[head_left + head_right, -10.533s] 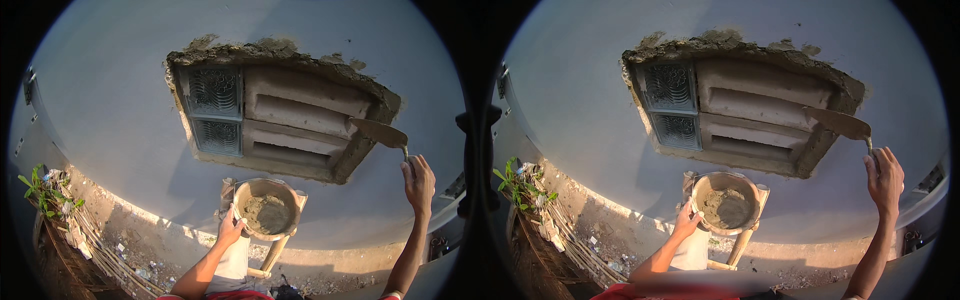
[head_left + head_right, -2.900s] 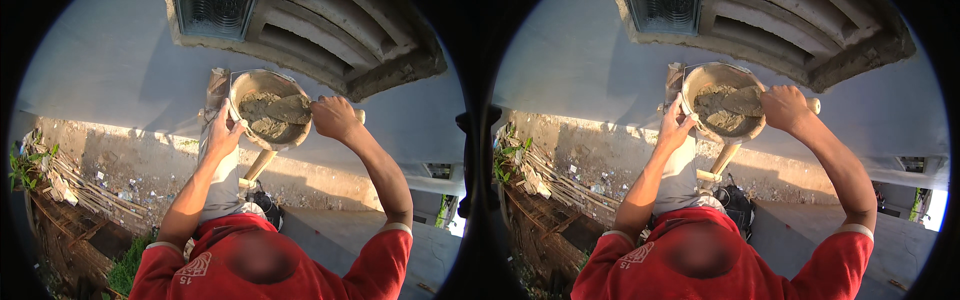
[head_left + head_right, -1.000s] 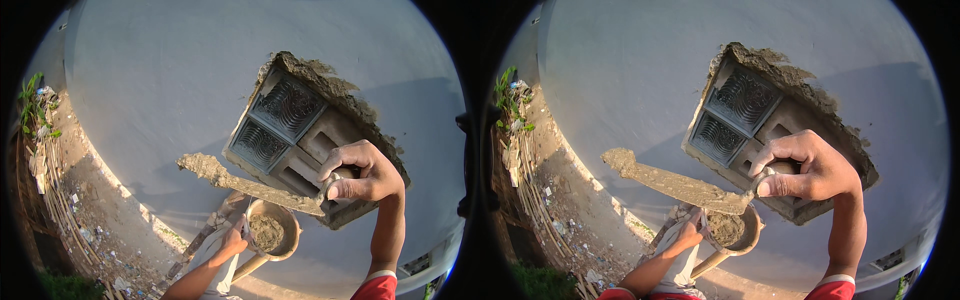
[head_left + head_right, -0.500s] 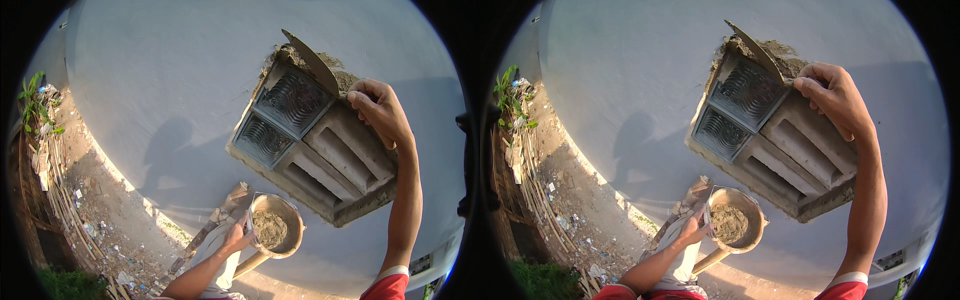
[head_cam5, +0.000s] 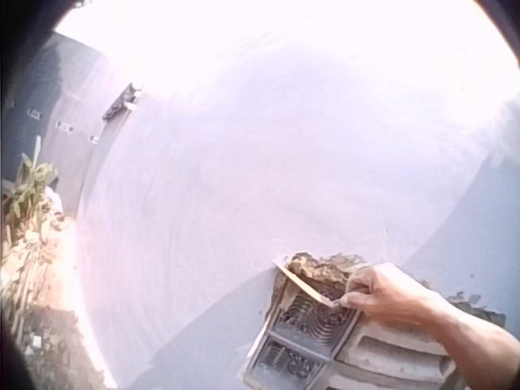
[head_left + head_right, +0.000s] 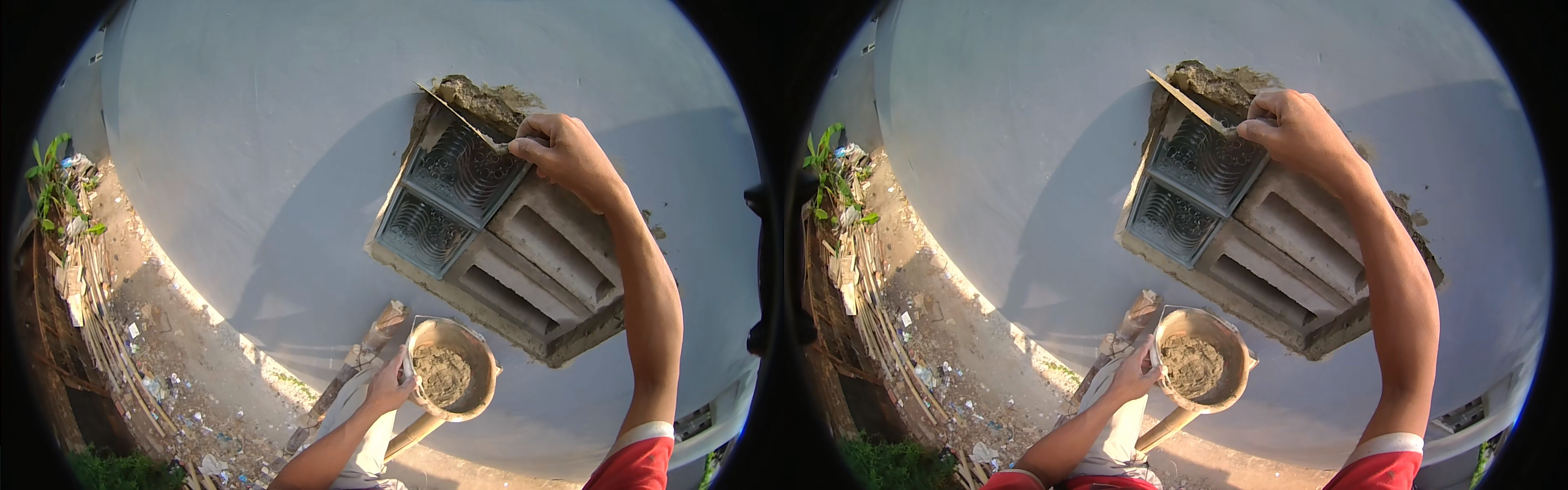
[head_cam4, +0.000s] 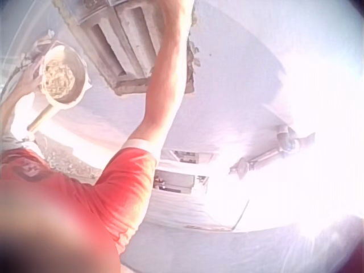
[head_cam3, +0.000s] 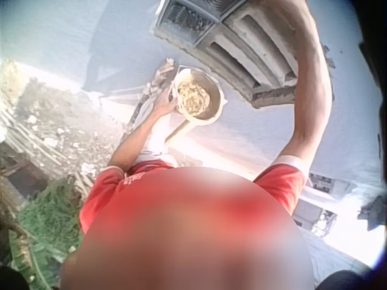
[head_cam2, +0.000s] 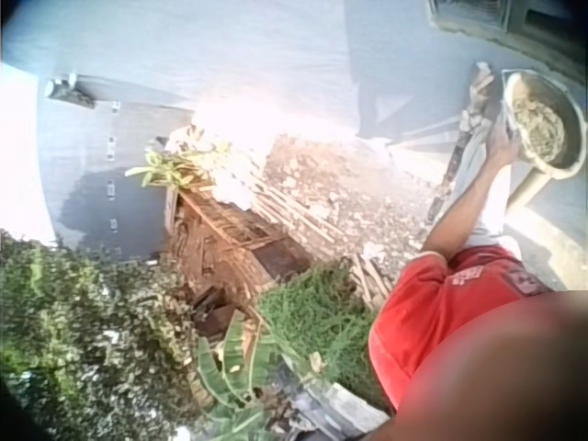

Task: The person scoops cement from a bucket with a trowel and applies it around a wall vent, smoothing the edges repeatedly. The person works on the perimeter of the vent, adding and leveling cement to create a finished border.

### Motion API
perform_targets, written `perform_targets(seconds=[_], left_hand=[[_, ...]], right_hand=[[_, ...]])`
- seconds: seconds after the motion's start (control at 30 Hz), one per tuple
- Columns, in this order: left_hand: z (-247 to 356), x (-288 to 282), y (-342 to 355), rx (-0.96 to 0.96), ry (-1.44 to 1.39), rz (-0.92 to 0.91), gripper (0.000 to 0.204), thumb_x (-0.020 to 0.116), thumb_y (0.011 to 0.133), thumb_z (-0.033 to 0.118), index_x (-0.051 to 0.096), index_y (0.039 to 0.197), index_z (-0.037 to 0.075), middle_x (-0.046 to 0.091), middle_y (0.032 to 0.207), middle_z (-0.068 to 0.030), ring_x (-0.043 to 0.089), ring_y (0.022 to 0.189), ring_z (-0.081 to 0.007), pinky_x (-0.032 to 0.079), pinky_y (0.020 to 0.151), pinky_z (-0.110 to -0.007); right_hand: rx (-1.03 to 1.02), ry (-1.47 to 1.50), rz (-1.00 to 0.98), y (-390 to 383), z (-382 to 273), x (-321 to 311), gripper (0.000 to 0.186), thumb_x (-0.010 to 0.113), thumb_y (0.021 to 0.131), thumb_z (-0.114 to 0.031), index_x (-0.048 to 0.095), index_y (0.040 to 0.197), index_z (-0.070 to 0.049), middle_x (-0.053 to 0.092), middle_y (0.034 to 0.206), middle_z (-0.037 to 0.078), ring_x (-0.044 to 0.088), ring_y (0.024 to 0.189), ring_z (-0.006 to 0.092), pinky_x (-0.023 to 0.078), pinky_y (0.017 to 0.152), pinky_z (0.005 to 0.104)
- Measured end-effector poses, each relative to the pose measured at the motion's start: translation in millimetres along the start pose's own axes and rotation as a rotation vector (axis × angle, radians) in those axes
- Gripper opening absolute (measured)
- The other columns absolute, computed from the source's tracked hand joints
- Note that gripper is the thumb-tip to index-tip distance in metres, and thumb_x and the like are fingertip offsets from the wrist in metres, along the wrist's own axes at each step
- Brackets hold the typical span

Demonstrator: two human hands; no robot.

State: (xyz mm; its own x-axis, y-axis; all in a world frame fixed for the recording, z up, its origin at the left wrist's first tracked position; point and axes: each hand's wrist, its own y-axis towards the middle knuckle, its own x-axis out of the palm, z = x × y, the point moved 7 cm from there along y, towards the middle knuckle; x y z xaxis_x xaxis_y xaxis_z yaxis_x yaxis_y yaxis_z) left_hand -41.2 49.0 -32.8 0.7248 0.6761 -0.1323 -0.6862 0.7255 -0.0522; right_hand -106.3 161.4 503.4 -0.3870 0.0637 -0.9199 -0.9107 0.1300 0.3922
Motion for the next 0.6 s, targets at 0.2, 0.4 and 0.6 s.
perform_targets(seconds=[0.2,0.4,0.6], left_hand=[[0.5,0.1,-0.8,-0.008,0.056,-0.001,0.09,0.076,0.095,0.025,0.028,0.167,0.002,0.067,0.133,-0.022,0.072,0.111,-0.0277,0.056,0.098,-0.04],[-4.4,0.9,1.7,0.006,-0.077,0.018,0.092,0.078,0.091,0.033,0.032,0.166,0.004,0.065,0.135,-0.0248,0.07,0.114,-0.0351,0.054,0.102,-0.043],[2.3,-2.6,-2.5,-0.009,0.006,0.021,0.089,0.079,0.091,0.027,0.035,0.165,0.003,0.066,0.136,-0.0248,0.07,0.117,-0.0334,0.054,0.103,-0.042]], right_hand=[[0.16,0.052,0.101,-21.0,-0.6,-25.9,0.028,0.071,0.094,-0.025,0.075,0.095,0.003,0.065,0.068,0.013,0.062,0.064,0.0216,0.053,0.066,0.0393],[0.026,-0.264,0.207,-36.2,-6.5,-44.4,0.026,0.069,0.096,-0.024,0.073,0.096,0.002,0.071,0.077,0.017,0.07,0.072,0.0316,0.055,0.073,0.044],[-0.093,-0.395,0.201,-72.1,-28.8,-26.7,0.021,0.071,0.095,-0.02,0.071,0.102,0.0,0.074,0.093,0.017,0.07,0.081,0.0321,0.055,0.078,0.0444]])
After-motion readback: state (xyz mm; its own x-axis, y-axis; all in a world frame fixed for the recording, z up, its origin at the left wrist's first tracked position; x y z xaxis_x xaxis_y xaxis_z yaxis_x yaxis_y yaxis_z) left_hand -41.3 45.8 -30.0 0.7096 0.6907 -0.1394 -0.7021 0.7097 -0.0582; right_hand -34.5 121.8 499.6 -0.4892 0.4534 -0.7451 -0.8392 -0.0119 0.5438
